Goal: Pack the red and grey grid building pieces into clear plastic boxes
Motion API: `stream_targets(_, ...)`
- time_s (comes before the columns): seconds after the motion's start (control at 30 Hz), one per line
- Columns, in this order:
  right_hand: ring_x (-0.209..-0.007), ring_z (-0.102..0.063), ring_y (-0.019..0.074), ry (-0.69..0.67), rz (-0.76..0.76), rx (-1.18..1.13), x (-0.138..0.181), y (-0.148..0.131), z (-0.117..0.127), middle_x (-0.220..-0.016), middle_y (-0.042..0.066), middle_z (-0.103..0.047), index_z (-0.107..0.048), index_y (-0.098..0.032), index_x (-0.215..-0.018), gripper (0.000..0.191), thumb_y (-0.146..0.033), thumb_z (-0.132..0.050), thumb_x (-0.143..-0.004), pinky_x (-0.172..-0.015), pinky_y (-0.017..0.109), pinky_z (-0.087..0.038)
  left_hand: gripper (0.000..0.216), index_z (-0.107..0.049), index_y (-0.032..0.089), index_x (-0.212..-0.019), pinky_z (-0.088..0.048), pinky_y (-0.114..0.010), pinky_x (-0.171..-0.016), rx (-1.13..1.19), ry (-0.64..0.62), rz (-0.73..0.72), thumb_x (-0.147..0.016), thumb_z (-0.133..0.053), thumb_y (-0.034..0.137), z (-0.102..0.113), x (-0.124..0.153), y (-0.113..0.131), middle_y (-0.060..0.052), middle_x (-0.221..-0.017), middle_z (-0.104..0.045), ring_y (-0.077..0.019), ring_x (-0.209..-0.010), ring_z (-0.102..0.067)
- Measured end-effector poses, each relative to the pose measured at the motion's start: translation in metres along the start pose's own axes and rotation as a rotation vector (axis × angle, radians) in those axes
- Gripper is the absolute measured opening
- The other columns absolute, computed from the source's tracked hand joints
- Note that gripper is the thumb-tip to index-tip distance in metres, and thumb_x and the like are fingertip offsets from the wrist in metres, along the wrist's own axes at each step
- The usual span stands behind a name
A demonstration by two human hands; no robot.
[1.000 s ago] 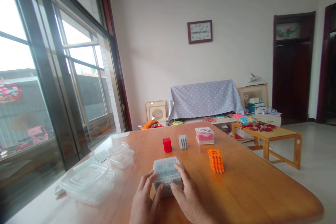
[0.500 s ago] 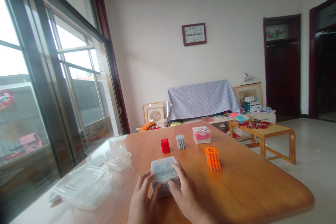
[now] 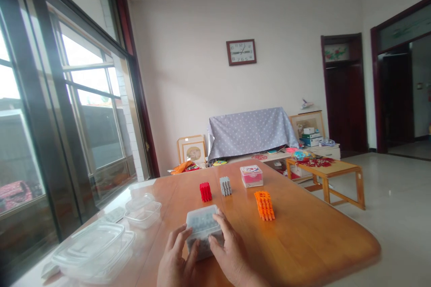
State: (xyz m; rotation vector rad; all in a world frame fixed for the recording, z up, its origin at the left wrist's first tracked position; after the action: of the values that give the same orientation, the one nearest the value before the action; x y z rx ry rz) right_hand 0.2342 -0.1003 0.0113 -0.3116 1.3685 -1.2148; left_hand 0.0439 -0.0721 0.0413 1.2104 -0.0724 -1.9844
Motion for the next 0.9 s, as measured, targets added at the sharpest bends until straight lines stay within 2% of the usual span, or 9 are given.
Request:
stream_targets(0.17, -0.144, -0.040, 0.0232, 0.020, 0.007, -0.004, 0.000, 0.000, 0.003, -0.156, 0.005, -0.043, -0.048, -0.030, -0.144, 0.060, -0.024, -0.058, -0.085, -0.119, 0.043, -0.034, 0.029, -0.059, 0.027, -0.116, -0.060, -0.038, -0.083, 0.063, 0.041, -0.025, -0.091, -0.056, 0.041, -0.010, -0.001, -0.010, -0.009, -0.127, -0.059, -0.0242, -0.109, -0.066)
stream_targets(0.3, -0.145, -0.037, 0.0228, 0.019, 0.011, -0.040, 0.001, -0.001, 0.003, -0.157, 0.004, -0.041, -0.039, -0.030, -0.150, 0.067, -0.025, -0.058, -0.086, -0.120, 0.043, -0.032, 0.044, -0.049, 0.026, -0.132, -0.059, -0.041, -0.085, 0.111, 0.077, 0.001, -0.091, -0.056, 0.041, -0.008, 0.001, -0.011, -0.010, -0.125, -0.058, -0.0251, -0.109, -0.065)
stream_targets(0.5, -0.136, -0.051, 0.0246, 0.033, -0.105, -0.172, 0.004, 0.013, 0.001, -0.151, 0.008, -0.050, -0.031, -0.026, -0.154, 0.070, -0.031, -0.055, -0.088, -0.113, 0.043, -0.043, 0.057, -0.038, 0.022, -0.140, -0.056, -0.042, -0.089, 0.140, 0.014, 0.061, -0.090, -0.058, 0.040, 0.001, 0.004, -0.004, -0.013, -0.133, -0.054, -0.0229, -0.109, -0.064)
stream_targets(0.6, -0.129, -0.057, 0.0264, 0.020, -0.159, -0.183, 0.004, 0.013, 0.001, -0.143, 0.009, -0.057, -0.036, -0.025, -0.152, 0.069, -0.030, -0.055, -0.086, -0.108, 0.043, -0.047, 0.054, -0.039, 0.021, -0.138, -0.056, -0.041, -0.087, 0.160, -0.007, 0.152, -0.091, -0.056, 0.041, 0.003, 0.006, -0.009, -0.012, -0.126, -0.060, -0.0232, -0.107, -0.066)
stream_targets(0.73, -0.118, -0.064, 0.0261, -0.034, -0.147, -0.210, 0.003, -0.004, 0.000, -0.130, 0.008, -0.067, -0.045, -0.024, -0.146, 0.063, -0.026, -0.053, -0.083, -0.102, 0.042, -0.051, 0.049, -0.042, 0.021, -0.134, -0.056, -0.035, -0.078, 0.212, -0.084, 0.304, -0.092, -0.052, 0.044, -0.001, 0.009, -0.017, -0.010, -0.118, -0.068, -0.0220, -0.097, -0.070)
stream_targets(0.9, -0.109, -0.068, 0.0258, -0.091, -0.121, -0.272, 0.000, -0.022, -0.002, -0.118, 0.006, -0.072, -0.054, -0.024, -0.135, 0.055, -0.024, -0.051, -0.080, -0.096, 0.040, -0.054, 0.042, -0.055, 0.024, -0.124, -0.055, -0.031, -0.076, 0.274, -0.143, 0.356, -0.087, -0.057, 0.042, -0.004, 0.007, -0.017, -0.007, -0.105, -0.075, -0.0230, -0.096, -0.072)
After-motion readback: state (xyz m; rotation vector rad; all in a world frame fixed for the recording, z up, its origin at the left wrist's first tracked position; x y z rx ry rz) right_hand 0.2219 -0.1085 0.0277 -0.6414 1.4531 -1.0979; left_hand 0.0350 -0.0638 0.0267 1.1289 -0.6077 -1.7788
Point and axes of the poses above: each hand's wrist, its own x-axis away from the middle knuckle, its own z-axis out of the back of the hand, y = z × x, the point moved 8 cm from there along -x, towards the middle knuckle
